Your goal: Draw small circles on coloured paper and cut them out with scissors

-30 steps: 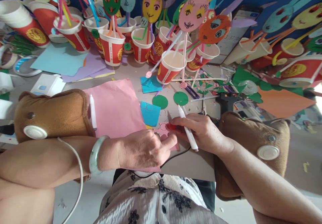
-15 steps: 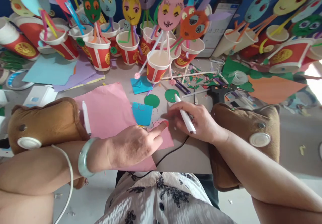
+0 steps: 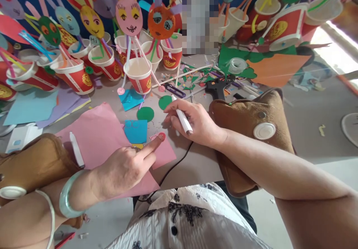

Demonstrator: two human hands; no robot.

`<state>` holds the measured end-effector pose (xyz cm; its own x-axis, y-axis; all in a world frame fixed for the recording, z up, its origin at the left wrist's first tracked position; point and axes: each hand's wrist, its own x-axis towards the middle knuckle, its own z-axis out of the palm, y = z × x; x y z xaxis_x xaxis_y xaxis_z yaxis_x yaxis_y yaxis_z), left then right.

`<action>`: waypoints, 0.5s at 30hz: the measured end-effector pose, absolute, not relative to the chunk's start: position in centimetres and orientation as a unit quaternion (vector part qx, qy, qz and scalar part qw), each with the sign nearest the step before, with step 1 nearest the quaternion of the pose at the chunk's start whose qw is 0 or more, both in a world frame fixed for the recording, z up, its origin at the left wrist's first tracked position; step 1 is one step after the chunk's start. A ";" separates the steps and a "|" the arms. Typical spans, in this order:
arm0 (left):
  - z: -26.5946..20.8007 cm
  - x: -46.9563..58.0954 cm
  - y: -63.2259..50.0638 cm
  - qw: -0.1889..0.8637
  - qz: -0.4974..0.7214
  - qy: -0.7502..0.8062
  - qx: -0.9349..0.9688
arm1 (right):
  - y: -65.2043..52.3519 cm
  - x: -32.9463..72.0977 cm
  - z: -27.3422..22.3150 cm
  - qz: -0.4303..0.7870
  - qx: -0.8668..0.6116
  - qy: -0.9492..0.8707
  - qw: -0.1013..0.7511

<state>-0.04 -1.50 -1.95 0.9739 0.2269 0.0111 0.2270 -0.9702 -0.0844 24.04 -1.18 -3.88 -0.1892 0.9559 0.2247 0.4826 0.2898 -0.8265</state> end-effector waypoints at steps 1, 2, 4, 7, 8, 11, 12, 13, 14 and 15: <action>-2.0 0.0 -1.6 0.052 -0.003 -0.113 -0.992 | -1.2 24.1 -3.9 0.308 -0.509 -0.708 0.382; -2.0 0.1 -1.7 0.061 -0.006 -0.112 -0.992 | -1.2 24.1 -4.0 0.309 -0.508 -0.708 0.381; -2.1 0.3 -1.9 0.080 -0.009 -0.107 -0.991 | -1.3 24.1 -3.9 0.324 -0.505 -0.703 0.382; -2.5 0.4 -2.2 0.107 -0.005 -0.107 -0.988 | -1.4 24.0 -3.6 0.369 -0.506 -0.676 0.388; -2.6 0.4 -2.3 0.115 -0.002 -0.109 -0.987 | -1.5 23.9 -3.5 0.388 -0.506 -0.662 0.393; -3.2 0.3 -2.9 0.122 0.009 -0.113 -0.986 | -1.6 23.8 -3.2 0.428 -0.495 -0.639 0.404; -3.4 0.3 -3.1 0.116 0.008 -0.115 -0.987 | -1.6 23.8 -3.1 0.422 -0.499 -0.637 0.408; -3.6 0.2 -3.3 0.108 0.014 -0.122 -0.987 | -1.5 23.8 -3.1 0.416 -0.503 -0.642 0.402; -3.8 0.2 -3.5 0.093 0.024 -0.128 -0.987 | -1.4 23.8 -3.2 0.409 -0.507 -0.648 0.395; -3.9 0.2 -3.6 0.078 0.039 -0.132 -0.987 | -1.3 23.8 -3.2 0.401 -0.511 -0.650 0.395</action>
<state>0.18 -3.64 -3.86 0.9621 0.2671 -0.0556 0.2552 -0.9530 -0.1636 23.82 -1.29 -3.22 -0.1661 0.9807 0.1035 0.3484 0.1566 -0.9242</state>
